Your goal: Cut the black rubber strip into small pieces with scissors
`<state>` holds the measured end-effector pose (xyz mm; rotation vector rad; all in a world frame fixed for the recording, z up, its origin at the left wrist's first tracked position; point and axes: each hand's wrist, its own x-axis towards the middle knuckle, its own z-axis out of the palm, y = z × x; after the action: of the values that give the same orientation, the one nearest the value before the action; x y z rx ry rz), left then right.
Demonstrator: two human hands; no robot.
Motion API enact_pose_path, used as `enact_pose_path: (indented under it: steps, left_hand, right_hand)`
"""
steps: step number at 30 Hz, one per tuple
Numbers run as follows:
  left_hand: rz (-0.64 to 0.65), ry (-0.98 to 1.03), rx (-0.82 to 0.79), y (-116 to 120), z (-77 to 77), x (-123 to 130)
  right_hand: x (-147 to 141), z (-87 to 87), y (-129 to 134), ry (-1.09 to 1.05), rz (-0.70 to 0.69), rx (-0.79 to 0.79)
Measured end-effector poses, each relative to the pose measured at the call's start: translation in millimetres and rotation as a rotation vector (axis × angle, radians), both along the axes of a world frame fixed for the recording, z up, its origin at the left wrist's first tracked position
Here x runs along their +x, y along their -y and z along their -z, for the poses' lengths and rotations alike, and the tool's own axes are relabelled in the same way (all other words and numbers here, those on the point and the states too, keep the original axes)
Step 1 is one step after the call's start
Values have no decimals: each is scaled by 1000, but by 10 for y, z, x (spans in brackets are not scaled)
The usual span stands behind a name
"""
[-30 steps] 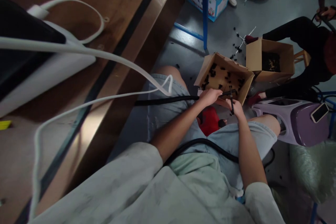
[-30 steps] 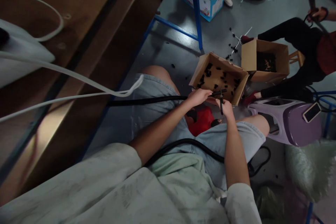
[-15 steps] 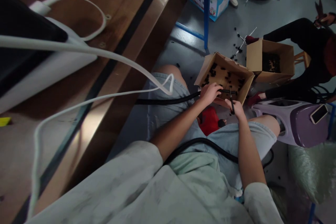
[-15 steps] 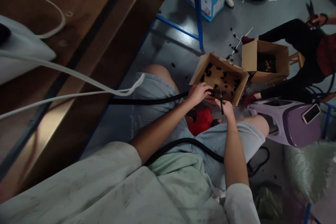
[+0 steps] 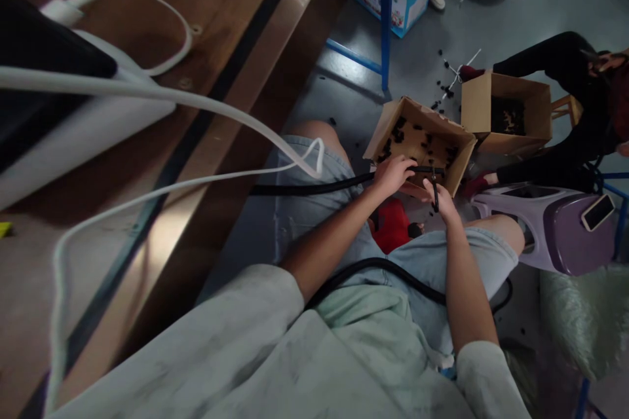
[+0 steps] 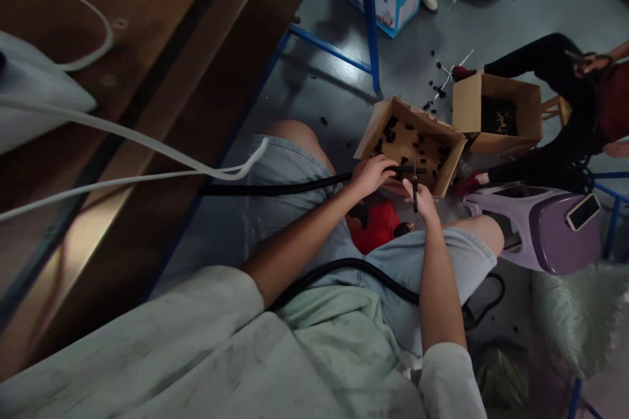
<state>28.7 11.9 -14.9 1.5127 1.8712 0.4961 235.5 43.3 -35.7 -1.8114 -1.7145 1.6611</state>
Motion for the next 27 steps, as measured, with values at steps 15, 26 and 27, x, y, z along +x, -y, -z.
enact_pose_path:
  steps: [15, 26, 27]
  left_hand:
    - [-127, 13, 27, -11, 88, -14]
    - [63, -25, -61, 35, 16, 46]
    - [76, -42, -62, 37, 9, 50]
  right_hand:
    - [-1, -71, -3, 157, -112, 43]
    - [-51, -71, 44, 117, -146, -46]
    - [-45, -76, 37, 139, -128, -67]
